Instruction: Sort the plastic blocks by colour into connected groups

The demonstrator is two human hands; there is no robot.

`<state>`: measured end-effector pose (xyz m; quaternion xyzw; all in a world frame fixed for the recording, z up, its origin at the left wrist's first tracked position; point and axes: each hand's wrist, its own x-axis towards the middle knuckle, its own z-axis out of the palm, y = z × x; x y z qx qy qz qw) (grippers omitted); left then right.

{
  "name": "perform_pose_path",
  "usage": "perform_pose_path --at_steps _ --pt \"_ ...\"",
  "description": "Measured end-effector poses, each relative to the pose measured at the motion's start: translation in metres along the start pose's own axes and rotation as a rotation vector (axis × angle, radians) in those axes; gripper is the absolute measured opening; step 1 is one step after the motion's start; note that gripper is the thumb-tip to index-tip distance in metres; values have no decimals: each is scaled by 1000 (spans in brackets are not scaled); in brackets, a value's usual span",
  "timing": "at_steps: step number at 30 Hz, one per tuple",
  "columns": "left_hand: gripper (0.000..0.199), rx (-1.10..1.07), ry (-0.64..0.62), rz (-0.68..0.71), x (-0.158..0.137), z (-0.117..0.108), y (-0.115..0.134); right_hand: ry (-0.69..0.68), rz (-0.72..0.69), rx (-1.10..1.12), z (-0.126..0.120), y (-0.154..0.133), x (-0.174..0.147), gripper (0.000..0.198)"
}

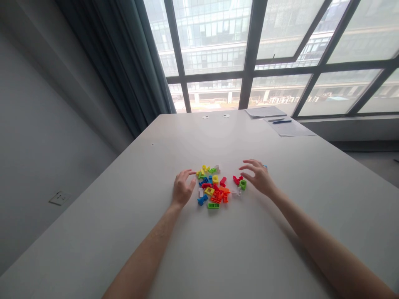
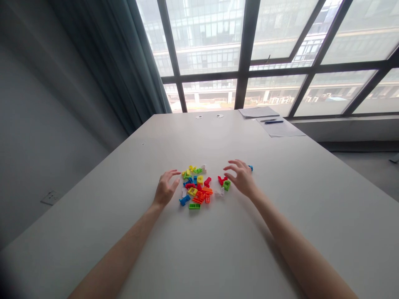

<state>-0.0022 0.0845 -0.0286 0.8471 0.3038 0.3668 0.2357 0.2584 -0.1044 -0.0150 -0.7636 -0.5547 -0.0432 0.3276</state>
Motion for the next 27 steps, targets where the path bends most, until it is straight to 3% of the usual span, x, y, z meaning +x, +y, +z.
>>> perform_pose_path --at_steps 3,9,17,27 --pt "20 44 -68 67 -2 0 4 -90 -109 35 17 -39 4 17" --pt "18 78 -115 62 -3 -1 6 -159 -85 -16 42 -84 22 21" --pt "18 4 -88 49 -1 -2 6 -222 -56 -62 54 -95 32 19" --pt "20 -21 -98 9 -1 -3 8 -330 39 -85 33 -88 36 12"
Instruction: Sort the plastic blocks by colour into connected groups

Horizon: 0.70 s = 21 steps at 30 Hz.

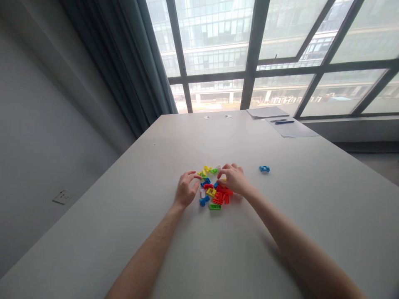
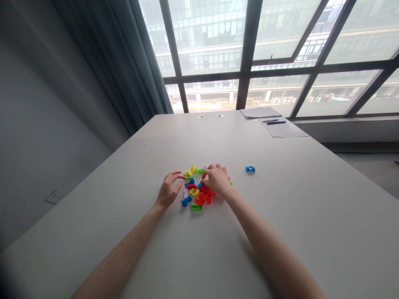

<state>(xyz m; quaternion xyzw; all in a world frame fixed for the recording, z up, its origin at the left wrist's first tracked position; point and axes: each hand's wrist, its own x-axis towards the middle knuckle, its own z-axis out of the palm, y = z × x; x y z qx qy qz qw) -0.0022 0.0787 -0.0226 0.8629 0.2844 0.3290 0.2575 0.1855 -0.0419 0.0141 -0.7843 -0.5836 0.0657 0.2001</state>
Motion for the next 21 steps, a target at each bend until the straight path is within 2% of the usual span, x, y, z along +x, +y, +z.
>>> perform_pose_path --at_steps 7,12,21 --pt "19 -14 15 -8 0 0 -1 -79 -5 30 -5 1 0 13" --pt "20 -18 19 -12 0 0 -2 -75 32 29 -6 0 1 10" --pt "19 -41 22 -31 1 0 -2 -40 48 190 -9 20 7 22"
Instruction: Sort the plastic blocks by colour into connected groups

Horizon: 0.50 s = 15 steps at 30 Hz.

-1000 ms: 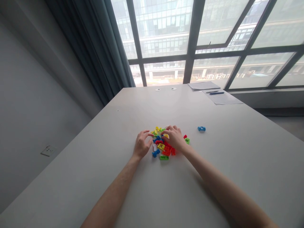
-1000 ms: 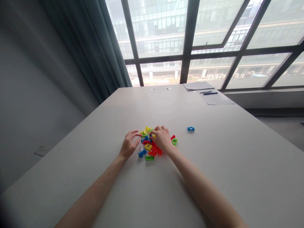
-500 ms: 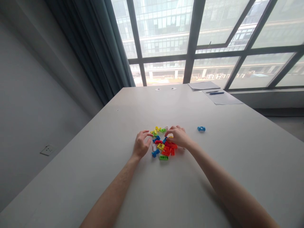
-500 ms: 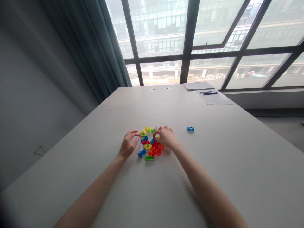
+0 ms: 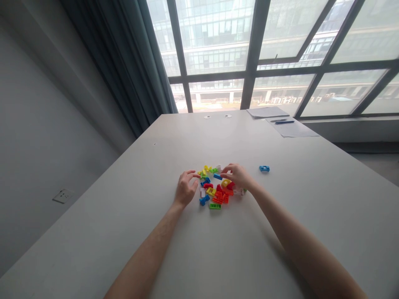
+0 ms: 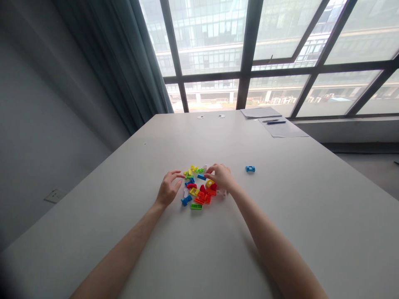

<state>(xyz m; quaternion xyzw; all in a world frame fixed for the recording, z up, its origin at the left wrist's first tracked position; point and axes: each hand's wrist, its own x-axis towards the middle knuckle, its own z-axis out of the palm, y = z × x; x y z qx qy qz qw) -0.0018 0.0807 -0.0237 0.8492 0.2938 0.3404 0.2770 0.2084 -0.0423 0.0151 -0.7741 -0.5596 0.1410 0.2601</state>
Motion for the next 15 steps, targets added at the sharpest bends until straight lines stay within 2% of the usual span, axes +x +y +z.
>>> perform_pose_path --at_steps 4,6,10,12,15 --pt "20 -10 14 1 1 0 -1 27 -26 63 -18 14 -3 23" --pt "20 -16 20 -2 1 0 -2 85 -51 63 -31 30 -9 23" --pt "20 -28 29 -10 1 -1 -4 375 -167 -83 -60 80 -31 33" --pt "20 -32 30 -16 1 -1 -5 506 -172 -167 -69 108 -46 39" --pt "20 -33 29 -18 2 -1 -5 605 -156 -257 -73 139 -68 42"
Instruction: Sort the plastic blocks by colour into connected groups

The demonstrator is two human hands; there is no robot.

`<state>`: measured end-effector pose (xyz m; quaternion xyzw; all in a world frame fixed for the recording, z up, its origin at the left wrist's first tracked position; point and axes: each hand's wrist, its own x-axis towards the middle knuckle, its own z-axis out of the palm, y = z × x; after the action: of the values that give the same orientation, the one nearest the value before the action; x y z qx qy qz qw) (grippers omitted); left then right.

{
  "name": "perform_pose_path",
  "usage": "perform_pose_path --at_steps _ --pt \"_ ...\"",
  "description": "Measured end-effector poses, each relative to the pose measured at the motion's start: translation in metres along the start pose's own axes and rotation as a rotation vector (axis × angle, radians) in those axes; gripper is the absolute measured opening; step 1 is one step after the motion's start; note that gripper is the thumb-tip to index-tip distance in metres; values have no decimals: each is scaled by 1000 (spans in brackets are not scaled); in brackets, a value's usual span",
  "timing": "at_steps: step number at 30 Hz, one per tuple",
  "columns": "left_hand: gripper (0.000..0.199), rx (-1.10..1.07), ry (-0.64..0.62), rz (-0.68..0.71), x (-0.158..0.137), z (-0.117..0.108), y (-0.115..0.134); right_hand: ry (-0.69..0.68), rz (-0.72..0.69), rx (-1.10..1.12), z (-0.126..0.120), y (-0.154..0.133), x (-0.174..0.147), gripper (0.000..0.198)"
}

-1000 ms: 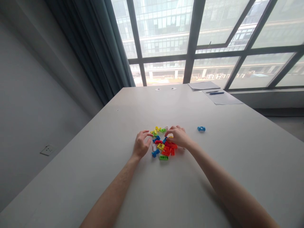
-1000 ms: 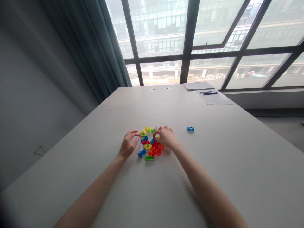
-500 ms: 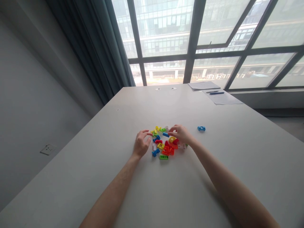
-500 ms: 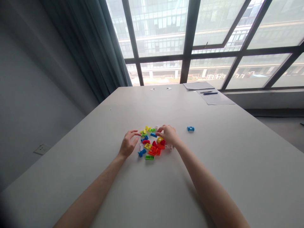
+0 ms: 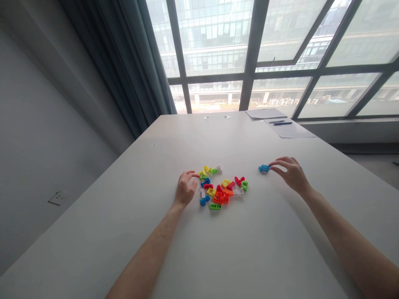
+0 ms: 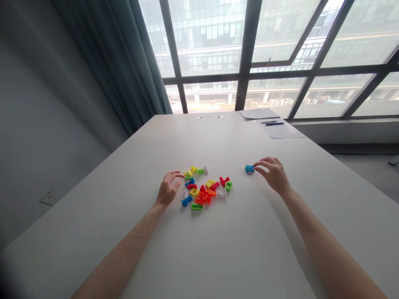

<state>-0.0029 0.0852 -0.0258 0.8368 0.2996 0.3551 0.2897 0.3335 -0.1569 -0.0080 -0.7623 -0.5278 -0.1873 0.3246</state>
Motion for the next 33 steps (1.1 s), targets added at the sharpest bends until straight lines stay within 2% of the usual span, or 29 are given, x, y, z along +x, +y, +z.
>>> perform_pose_path --at_steps 6,11,22,25,30,33 --pt "21 1 -1 3 0 0 0 -34 27 -101 4 9 -27 45" --pt "21 6 2 10 0 0 1 -93 65 -160 11 4 -28 43" --pt "21 4 5 15 0 1 2 -98 13 -175 14 5 -25 38" --pt "21 4 1 17 1 2 1 -195 44 -120 20 10 -17 45" --pt "21 8 6 13 1 3 1 -359 237 127 28 26 -8 53" --pt "21 11 7 12 1 3 2 -351 259 173 28 29 -8 52"
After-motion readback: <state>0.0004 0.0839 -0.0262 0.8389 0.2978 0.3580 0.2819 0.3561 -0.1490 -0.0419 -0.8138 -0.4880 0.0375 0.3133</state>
